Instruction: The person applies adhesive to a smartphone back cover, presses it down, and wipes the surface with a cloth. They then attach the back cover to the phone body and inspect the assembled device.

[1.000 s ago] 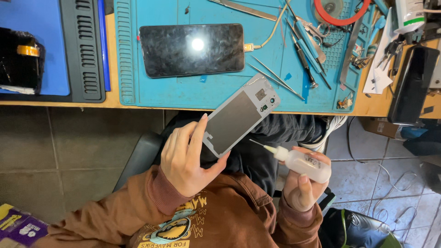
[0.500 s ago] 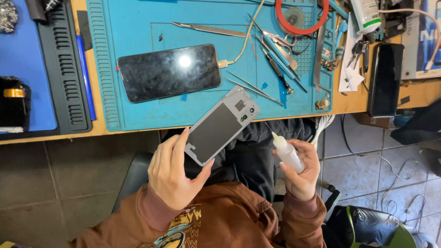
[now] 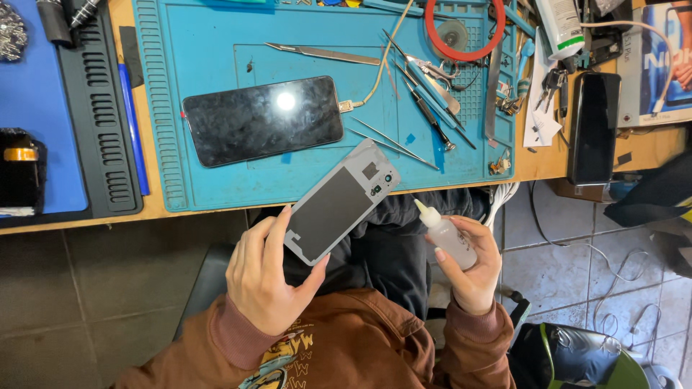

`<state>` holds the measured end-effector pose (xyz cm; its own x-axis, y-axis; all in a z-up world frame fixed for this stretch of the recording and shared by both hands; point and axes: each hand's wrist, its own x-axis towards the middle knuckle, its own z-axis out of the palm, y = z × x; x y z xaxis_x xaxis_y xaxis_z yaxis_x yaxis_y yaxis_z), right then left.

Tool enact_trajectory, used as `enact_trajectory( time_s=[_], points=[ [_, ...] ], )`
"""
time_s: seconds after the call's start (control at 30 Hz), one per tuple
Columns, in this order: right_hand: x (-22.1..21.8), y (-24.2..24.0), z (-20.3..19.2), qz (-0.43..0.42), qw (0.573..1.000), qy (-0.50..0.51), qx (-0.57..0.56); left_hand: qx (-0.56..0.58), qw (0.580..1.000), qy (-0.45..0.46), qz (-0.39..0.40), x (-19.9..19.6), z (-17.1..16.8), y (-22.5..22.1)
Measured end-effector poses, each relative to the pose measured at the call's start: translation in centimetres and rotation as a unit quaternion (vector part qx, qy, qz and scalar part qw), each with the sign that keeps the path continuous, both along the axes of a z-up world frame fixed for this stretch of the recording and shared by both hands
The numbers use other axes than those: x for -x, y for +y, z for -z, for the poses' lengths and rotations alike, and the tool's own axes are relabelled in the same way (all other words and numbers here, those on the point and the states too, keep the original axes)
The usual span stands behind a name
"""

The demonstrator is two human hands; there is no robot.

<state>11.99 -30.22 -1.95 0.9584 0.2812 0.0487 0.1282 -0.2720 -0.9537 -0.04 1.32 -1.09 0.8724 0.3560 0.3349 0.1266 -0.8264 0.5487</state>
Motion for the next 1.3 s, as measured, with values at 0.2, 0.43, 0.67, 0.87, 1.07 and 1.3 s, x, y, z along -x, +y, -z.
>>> enact_trajectory(
  time_s=[0.2,0.43,0.67,0.87,1.07,1.3],
  points=[
    [-0.1,-2.6,2.6,0.122,0.975,0.061,-0.176,0.025,0.999,0.008,0.026,0.0,-0.6,0.9],
    [-5.2,-2.6,-1.9,0.201,0.975,0.000,-0.092,0.055,0.997,-0.001,0.059,0.2,0.0,2.3],
    [-11.2,-4.5,-0.9,0.264,0.932,-0.233,0.085,0.068,0.996,-0.012,0.058,0.0,-0.3,3.3],
    [-13.2,-4.7,0.9,0.249,0.926,-0.274,0.072,0.111,0.991,-0.017,0.077,-0.1,0.1,4.2],
    [-10.2,-1.7,-1.1,0.299,0.866,-0.373,0.149,0.111,0.988,-0.013,0.106,-0.8,-0.7,5.0],
    [-4.4,4.7,-1.2,-0.072,0.898,-0.395,0.179,0.076,0.989,-0.004,0.125,-1.3,-0.6,5.1]
  ],
)
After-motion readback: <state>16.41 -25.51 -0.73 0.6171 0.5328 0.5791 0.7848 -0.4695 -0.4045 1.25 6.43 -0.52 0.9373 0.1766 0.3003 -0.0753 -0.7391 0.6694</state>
